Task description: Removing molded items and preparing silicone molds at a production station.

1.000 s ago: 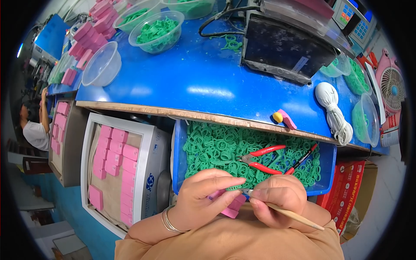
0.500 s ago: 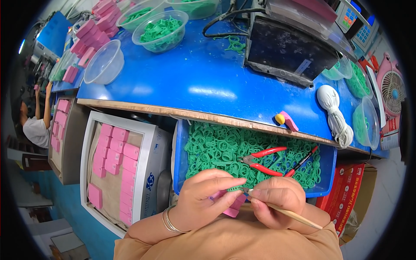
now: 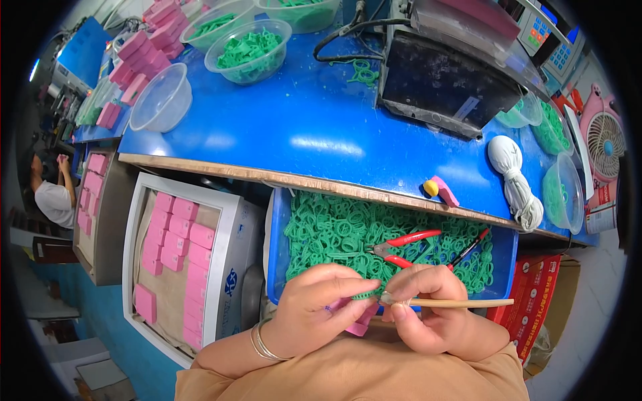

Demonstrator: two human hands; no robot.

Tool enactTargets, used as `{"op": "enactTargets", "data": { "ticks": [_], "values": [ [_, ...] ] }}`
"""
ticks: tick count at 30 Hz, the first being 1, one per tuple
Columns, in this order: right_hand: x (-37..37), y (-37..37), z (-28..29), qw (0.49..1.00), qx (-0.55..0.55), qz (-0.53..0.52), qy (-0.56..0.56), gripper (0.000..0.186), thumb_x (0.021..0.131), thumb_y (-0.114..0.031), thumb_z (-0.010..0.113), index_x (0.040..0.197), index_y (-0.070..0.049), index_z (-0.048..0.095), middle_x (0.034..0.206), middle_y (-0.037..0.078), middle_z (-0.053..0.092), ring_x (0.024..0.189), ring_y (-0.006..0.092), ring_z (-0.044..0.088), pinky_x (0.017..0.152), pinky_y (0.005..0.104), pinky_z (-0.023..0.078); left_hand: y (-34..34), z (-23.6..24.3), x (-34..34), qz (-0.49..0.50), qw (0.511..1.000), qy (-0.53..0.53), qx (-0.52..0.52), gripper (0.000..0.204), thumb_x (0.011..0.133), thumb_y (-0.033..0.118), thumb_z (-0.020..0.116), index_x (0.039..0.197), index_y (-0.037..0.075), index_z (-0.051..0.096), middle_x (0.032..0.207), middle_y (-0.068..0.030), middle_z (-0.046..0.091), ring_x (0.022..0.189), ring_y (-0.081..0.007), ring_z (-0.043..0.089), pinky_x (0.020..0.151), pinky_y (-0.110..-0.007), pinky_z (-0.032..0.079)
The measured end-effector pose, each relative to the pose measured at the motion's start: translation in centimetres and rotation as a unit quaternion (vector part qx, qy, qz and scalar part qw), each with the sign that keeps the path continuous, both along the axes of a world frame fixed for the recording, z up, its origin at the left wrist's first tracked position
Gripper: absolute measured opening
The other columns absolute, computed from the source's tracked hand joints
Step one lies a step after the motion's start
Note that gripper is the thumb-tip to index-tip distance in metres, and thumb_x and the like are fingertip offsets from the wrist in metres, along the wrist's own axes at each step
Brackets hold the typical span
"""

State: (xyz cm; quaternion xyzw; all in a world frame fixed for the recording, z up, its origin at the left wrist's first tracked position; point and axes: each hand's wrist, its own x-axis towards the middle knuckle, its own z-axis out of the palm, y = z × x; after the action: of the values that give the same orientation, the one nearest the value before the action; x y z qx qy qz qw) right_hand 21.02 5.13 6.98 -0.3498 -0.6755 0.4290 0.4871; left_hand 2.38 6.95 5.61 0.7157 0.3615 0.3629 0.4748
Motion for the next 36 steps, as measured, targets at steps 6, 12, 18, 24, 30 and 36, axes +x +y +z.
{"op": "enactTargets", "data": {
  "ticks": [6,12,18,24,30,36],
  "values": [
    [-0.5,0.2,-0.3,0.999,0.007,-0.026,0.038,0.019,0.074,0.002,0.059,0.087,-0.002,0.046,0.074,0.011,0.059,0.058,0.0190,0.059,0.050,0.0278,0.047,0.1,0.1,0.1,-0.003,1.000,-0.001,-0.002,0.026,0.074,0.000,0.064,0.100,0.005,0.065,0.084,-0.0079,0.060,0.069,-0.0152,0.058,0.057,-0.025,0.047],
    [0.2,1.2,-0.1,0.988,0.137,-0.013,-0.070,0.024,0.066,-0.001,0.062,0.084,-0.004,0.045,0.070,0.010,0.058,0.052,0.0209,0.056,0.045,0.0283,0.043,0.2,-0.2,0.1,-0.008,1.000,-0.002,0.011,0.028,0.074,-0.001,0.065,0.101,0.005,0.065,0.085,-0.0080,0.061,0.070,-0.0164,0.058,0.058,-0.026,0.047],
    [0.3,1.0,-0.1,0.984,0.161,-0.038,-0.063,0.023,0.065,-0.002,0.062,0.082,-0.004,0.046,0.070,0.009,0.058,0.051,0.0212,0.055,0.045,0.0284,0.043,0.1,-0.2,0.1,-0.005,1.000,0.004,0.013,0.028,0.074,-0.001,0.065,0.102,0.006,0.065,0.085,-0.0081,0.061,0.070,-0.0167,0.058,0.059,-0.026,0.047],
    [0.5,1.4,0.1,0.980,0.175,-0.014,-0.097,0.025,0.067,-0.003,0.060,0.085,-0.004,0.042,0.069,0.010,0.058,0.049,0.0200,0.053,0.045,0.0285,0.041,0.2,0.0,0.0,-0.009,1.000,0.007,0.009,0.029,0.074,-0.001,0.065,0.102,0.006,0.065,0.087,-0.0085,0.061,0.073,-0.0172,0.059,0.061,-0.026,0.048],
    [0.5,1.6,0.1,0.973,0.190,0.006,-0.131,0.027,0.069,-0.005,0.059,0.088,-0.005,0.039,0.068,0.011,0.057,0.047,0.0181,0.051,0.044,0.0279,0.039,0.2,-0.1,0.0,-0.006,1.000,0.007,0.010,0.029,0.074,-0.001,0.064,0.102,0.006,0.065,0.088,-0.0087,0.060,0.074,-0.0179,0.059,0.063,-0.027,0.049],
    [-0.1,0.9,-0.6,0.990,0.129,-0.014,-0.048,0.023,0.068,-0.002,0.062,0.084,-0.004,0.045,0.068,0.010,0.058,0.049,0.0183,0.054,0.045,0.0275,0.042,0.2,-0.1,0.0,-0.005,1.000,0.010,0.020,0.029,0.074,-0.001,0.064,0.102,0.006,0.065,0.089,-0.0090,0.061,0.075,-0.0184,0.060,0.064,-0.027,0.049]
  ]
}}
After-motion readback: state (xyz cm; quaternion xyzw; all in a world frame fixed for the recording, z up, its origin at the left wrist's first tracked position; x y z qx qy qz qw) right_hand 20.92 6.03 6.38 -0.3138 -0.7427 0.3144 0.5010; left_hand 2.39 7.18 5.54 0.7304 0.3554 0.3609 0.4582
